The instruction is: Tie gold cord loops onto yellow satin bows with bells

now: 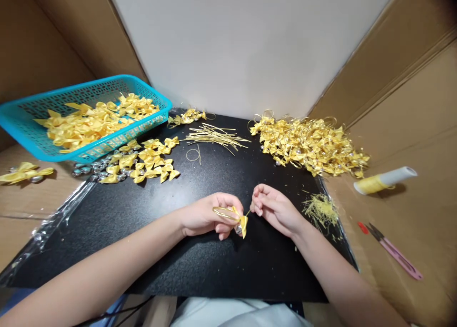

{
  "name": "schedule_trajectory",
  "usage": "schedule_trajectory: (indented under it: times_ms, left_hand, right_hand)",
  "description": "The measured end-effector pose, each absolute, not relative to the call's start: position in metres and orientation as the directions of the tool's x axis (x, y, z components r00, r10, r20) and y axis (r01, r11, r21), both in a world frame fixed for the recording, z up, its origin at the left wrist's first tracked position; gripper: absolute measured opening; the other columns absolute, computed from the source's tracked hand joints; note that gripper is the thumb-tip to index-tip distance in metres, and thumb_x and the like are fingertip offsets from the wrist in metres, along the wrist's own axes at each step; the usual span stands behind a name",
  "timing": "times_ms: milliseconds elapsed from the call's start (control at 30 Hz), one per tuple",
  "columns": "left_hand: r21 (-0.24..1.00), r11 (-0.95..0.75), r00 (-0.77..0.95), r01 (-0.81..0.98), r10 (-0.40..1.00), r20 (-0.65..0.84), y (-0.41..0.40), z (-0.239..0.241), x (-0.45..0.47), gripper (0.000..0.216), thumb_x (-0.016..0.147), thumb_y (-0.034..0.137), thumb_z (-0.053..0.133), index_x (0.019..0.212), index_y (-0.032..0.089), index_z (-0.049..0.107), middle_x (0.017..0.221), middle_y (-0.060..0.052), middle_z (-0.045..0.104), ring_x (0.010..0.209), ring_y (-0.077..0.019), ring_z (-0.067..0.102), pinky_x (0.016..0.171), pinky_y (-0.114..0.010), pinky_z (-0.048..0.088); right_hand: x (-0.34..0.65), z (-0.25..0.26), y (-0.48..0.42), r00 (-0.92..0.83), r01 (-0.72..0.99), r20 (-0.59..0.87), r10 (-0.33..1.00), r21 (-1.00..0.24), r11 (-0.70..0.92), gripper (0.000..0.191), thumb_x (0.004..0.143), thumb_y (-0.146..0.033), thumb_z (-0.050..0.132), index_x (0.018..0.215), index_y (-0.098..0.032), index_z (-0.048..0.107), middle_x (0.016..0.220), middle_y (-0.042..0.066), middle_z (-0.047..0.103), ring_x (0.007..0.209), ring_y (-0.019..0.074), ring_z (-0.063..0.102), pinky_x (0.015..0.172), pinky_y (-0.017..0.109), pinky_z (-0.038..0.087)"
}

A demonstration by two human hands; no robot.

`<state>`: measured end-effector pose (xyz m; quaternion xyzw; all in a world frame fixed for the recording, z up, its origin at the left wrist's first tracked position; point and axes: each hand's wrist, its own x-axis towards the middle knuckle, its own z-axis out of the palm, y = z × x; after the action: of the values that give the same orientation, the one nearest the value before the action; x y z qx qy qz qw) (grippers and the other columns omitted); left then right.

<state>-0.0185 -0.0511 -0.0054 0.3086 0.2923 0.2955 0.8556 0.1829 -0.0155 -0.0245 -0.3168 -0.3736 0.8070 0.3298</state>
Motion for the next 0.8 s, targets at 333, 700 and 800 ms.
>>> schedule_trajectory:
  times_ms: [333,700,800]
  left_hand:
    - [0.716,0.638,0.632,-0.282,0.685,-0.361,-0.053,-0.008,-0.008,0.031,0.054,0.035,0.089,0.061,0.013,0.069,0.068,-0.004,0.065,0.057,-0.0079,0.048,0.053,-0.021,0.031]
    - [0.741,0.497,0.196,-0.453,0.866,-0.461,-0.046,-0.009,-0.002,0.024,0.052,0.025,0.086,0.062,0.013,0.068,0.053,0.004,0.051,0.048,-0.0041,0.029,0.048,-0.020,0.018]
    - [0.730,0.500,0.170,-0.466,0.860,-0.481,-0.045,-0.009,-0.003,0.026,0.051,0.026,0.087,0.061,0.012,0.066,0.049,0.007,0.040,0.047,-0.0034,0.022,0.047,-0.020,0.015]
  right_hand:
    - [0.160,-0.034,-0.020,-0.440,-0.345,-0.189,0.878,-0.867,-0.360,0.031,0.074,-0.041,0.073,0.080,-0.019,0.053,0.057,-0.007,0.044,0.054,0.0082,0.038,0.062,0.025,0.038]
    - [0.169,-0.026,-0.041,-0.031,0.092,0.327,0.945,-0.940,0.328,0.010,0.093,-0.026,0.053,0.093,-0.021,0.061,0.072,0.000,0.064,0.069,0.0128,0.062,0.069,0.028,0.050]
    - [0.166,-0.020,-0.053,-0.155,0.218,0.483,0.862,-0.834,0.507,0.013,0.091,-0.015,0.053,0.096,-0.021,0.063,0.076,0.001,0.067,0.072,0.0137,0.064,0.070,0.029,0.052]
